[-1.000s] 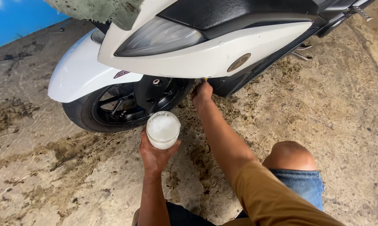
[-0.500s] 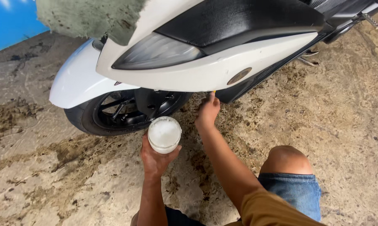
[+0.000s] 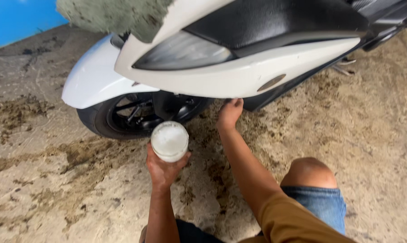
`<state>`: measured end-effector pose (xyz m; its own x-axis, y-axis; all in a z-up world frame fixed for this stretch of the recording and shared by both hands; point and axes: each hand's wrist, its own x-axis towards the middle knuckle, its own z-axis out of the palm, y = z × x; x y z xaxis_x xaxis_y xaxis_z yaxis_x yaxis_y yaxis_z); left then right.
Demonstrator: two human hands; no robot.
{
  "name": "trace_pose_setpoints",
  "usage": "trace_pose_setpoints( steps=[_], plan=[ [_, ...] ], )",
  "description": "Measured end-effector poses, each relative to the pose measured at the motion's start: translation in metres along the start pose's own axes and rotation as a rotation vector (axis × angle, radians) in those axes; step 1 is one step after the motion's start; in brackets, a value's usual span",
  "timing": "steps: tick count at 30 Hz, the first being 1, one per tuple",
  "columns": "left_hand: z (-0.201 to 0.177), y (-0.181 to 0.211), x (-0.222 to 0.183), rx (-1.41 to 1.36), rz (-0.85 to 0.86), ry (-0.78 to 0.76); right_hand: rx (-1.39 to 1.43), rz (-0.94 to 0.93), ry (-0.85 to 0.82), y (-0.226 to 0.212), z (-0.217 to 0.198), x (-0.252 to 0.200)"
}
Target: The person uses a yellow brush to apply a white cleaning paste from a jar onto the lower side panels, engine casing, and front wheel area of a white motorcycle. The person repeatedly dips the brush into the jar and scrubs various surfaces.
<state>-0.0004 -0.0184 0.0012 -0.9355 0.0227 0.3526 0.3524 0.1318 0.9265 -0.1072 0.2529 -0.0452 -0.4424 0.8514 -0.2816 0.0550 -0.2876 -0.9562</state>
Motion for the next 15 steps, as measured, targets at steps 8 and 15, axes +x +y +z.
trace_pose_setpoints(
  steps=[8, 15],
  plan=[
    [-0.019, 0.009, -0.005, -0.111, -0.035, 0.080, -0.083, -0.222, -0.057, 0.005, -0.017, -0.003],
    [-0.022, 0.012, -0.005, -0.339, -0.071, 0.088, -0.009, -0.540, -0.054, 0.003, -0.008, -0.010]
  ],
)
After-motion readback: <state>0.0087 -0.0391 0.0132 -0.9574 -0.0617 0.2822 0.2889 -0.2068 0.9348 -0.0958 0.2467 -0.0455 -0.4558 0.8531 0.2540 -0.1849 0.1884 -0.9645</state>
